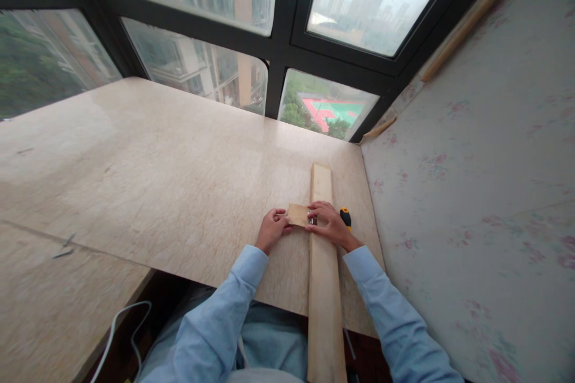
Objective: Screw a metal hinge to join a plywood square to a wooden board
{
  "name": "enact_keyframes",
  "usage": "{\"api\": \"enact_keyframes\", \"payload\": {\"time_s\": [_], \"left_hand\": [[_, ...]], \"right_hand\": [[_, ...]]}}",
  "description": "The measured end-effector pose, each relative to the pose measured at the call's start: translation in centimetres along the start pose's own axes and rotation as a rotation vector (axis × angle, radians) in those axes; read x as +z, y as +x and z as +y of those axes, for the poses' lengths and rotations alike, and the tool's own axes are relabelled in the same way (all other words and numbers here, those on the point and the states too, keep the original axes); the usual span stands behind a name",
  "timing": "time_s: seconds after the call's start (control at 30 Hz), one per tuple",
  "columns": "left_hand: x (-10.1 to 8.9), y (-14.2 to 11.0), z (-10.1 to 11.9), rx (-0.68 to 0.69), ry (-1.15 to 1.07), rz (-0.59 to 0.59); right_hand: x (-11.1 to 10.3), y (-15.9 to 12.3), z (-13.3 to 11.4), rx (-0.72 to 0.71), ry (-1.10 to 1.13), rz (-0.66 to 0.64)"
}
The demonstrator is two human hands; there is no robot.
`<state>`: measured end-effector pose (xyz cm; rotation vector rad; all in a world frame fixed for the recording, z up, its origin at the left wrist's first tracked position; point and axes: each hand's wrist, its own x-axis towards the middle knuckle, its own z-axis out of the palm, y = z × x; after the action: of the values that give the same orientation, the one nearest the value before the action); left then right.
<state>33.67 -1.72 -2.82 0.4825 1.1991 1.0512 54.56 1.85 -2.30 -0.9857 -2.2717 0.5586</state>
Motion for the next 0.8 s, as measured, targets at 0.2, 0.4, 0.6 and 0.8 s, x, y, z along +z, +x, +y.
{"api": "enact_keyframes", "payload": {"time_s": [0.2,0.4,0.6,0.8], "left_hand": [[-2.7,-1.3,1.2,0.044,0.057,0.070],[-10.2,-3.0,4.3,0.276,0.113,0.274],[-20.3,-5.8,6.7,0.466,0.380,0.620],[-28.4,-9.7,8.3,0.422,1.079,1.028]], "right_hand": [[0.1,-0.1,0.0,-0.002,0.008,0.012],[0.3,-0.4,0.6,-0.004,-0.008,-0.015],[0.6,-0.7,1.3,-0.014,-0.017,-0.001],[0.6,-0.8,1.6,-0.039,-0.060,-0.009]]}}
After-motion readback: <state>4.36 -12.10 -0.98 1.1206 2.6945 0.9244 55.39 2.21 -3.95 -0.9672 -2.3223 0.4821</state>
